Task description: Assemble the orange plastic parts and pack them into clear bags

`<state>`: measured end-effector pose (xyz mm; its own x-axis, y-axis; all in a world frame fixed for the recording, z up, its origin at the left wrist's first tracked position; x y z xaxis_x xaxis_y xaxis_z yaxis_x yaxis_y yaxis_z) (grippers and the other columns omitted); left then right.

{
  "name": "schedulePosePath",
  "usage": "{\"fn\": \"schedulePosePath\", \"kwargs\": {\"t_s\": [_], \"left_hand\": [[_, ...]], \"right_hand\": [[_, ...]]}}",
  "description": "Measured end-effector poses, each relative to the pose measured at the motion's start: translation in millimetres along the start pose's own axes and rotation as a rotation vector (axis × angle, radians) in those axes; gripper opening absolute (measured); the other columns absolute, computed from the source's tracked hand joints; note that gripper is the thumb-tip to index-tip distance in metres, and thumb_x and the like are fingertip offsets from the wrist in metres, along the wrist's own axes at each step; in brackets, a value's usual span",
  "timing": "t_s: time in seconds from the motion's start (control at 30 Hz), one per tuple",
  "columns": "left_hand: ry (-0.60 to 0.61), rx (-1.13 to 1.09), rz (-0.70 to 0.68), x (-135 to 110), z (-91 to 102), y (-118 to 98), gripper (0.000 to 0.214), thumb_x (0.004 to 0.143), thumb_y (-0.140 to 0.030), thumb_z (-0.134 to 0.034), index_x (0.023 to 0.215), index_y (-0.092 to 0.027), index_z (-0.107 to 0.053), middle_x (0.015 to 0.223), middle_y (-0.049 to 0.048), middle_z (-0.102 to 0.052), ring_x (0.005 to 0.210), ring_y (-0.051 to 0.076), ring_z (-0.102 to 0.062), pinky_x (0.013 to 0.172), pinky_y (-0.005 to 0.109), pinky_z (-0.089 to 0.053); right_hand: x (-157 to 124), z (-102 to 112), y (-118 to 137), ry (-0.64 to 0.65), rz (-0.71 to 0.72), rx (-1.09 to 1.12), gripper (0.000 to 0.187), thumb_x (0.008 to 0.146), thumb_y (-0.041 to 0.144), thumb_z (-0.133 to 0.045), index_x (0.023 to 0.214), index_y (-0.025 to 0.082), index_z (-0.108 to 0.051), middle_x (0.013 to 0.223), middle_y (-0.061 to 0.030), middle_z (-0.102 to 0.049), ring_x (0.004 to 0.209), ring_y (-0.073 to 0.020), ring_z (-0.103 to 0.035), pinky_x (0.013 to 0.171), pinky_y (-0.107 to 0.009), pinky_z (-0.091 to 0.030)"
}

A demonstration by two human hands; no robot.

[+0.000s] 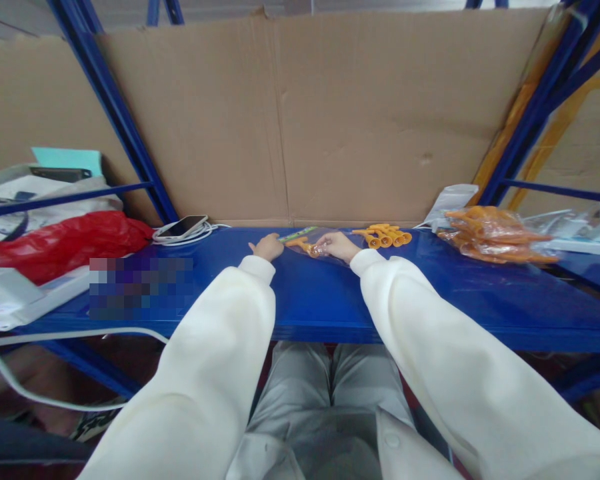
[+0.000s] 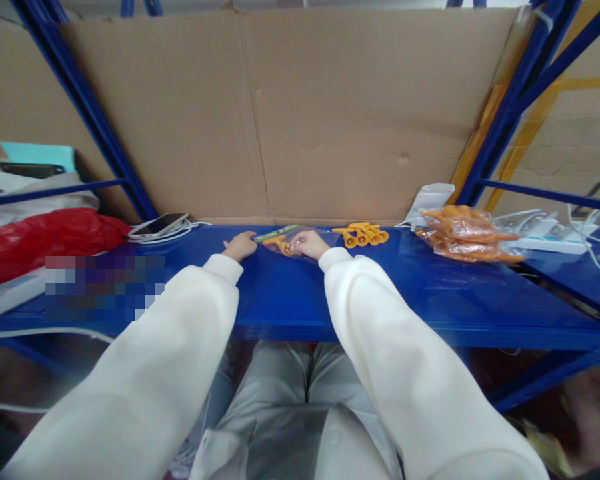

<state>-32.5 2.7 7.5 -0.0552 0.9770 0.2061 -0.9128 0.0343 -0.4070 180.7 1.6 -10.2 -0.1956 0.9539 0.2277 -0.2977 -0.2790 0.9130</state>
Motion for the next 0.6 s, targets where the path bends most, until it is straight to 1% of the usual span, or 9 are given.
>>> {"fn": "schedulePosePath", "kwargs": {"t_s": [0.07, 0.13, 0.2, 0.3, 0.5, 0.6], "left_hand": [[-0.015, -0.009, 0.106, -4.1, 2.8, -1.1, 0.057, 0.084, -0.021, -0.060, 0.141, -0.023, -0.063, 0.140, 0.0160, -0.067, 0.139, 0.040, -0.054, 0.123, 0.070, -0.018], [-0.026, -0.036, 0.155, -7.9, 4.9, -4.5, 0.056, 0.085, -0.018, -0.057, 0.141, -0.022, -0.063, 0.142, 0.0162, -0.065, 0.142, 0.040, -0.052, 0.124, 0.070, -0.015], [-0.038, -0.061, 0.169, -9.8, 6.3, -7.4, 0.056, 0.084, -0.016, -0.057, 0.139, -0.022, -0.064, 0.143, 0.0164, -0.064, 0.142, 0.040, -0.051, 0.124, 0.070, -0.015], [-0.043, -0.077, 0.188, -8.6, 7.2, -7.8, 0.052, 0.081, -0.016, -0.059, 0.132, -0.023, -0.070, 0.141, 0.0156, -0.067, 0.141, 0.042, -0.051, 0.122, 0.072, -0.016], [-0.047, -0.096, 0.192, -0.9, 3.6, -1.3, 0.043, 0.080, -0.019, -0.063, 0.120, -0.027, -0.076, 0.137, 0.0134, -0.070, 0.140, 0.044, -0.052, 0.121, 0.077, -0.004], [-0.061, -0.092, 0.176, 1.4, 1.2, 0.9, 0.041, 0.080, -0.021, -0.062, 0.118, -0.029, -0.077, 0.132, 0.0120, -0.073, 0.137, 0.044, -0.055, 0.119, 0.079, -0.003]], "right_hand": [[-0.7, -1.8, 0.7, 0.029, -0.012, 0.020, 0.015, 0.071, -0.001, -0.070, 0.069, 0.014, -0.071, 0.058, 0.0019, -0.065, 0.057, -0.0095, -0.058, 0.066, -0.023, -0.053], [-1.2, -2.6, 0.9, 0.049, -0.012, 0.038, 0.016, 0.071, -0.002, -0.069, 0.071, 0.013, -0.072, 0.060, 0.0013, -0.067, 0.058, -0.0098, -0.060, 0.068, -0.024, -0.054], [-1.4, -2.8, 0.6, 0.061, -0.014, 0.048, 0.016, 0.071, -0.002, -0.071, 0.073, 0.013, -0.073, 0.063, 0.0004, -0.070, 0.060, -0.0102, -0.061, 0.071, -0.025, -0.056], [-1.7, -2.9, 0.1, 0.071, -0.027, 0.071, 0.017, 0.070, -0.001, -0.075, 0.078, 0.014, -0.074, 0.069, -0.0009, -0.073, 0.063, -0.0112, -0.064, 0.076, -0.027, -0.057], [-2.0, -3.6, 0.0, 0.059, -0.067, 0.122, 0.024, 0.071, -0.007, -0.074, 0.081, 0.014, -0.070, 0.067, -0.0002, -0.071, 0.064, -0.0116, -0.066, 0.074, -0.026, -0.058], [-0.3, -3.6, -2.0, 0.056, -0.063, 0.116, 0.024, 0.072, -0.004, -0.077, 0.084, 0.014, -0.069, 0.068, -0.0003, -0.071, 0.064, -0.0121, -0.066, 0.075, -0.027, -0.059]]}}
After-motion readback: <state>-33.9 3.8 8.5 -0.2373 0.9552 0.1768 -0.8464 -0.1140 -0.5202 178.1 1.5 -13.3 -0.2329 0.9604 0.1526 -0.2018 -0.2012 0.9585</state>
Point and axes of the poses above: each hand's wrist, its own x-axis towards the middle knuckle, its own z-axis out of the back of the hand, y = z × x, the point moved 2 cm from there along x, towards the middle knuckle
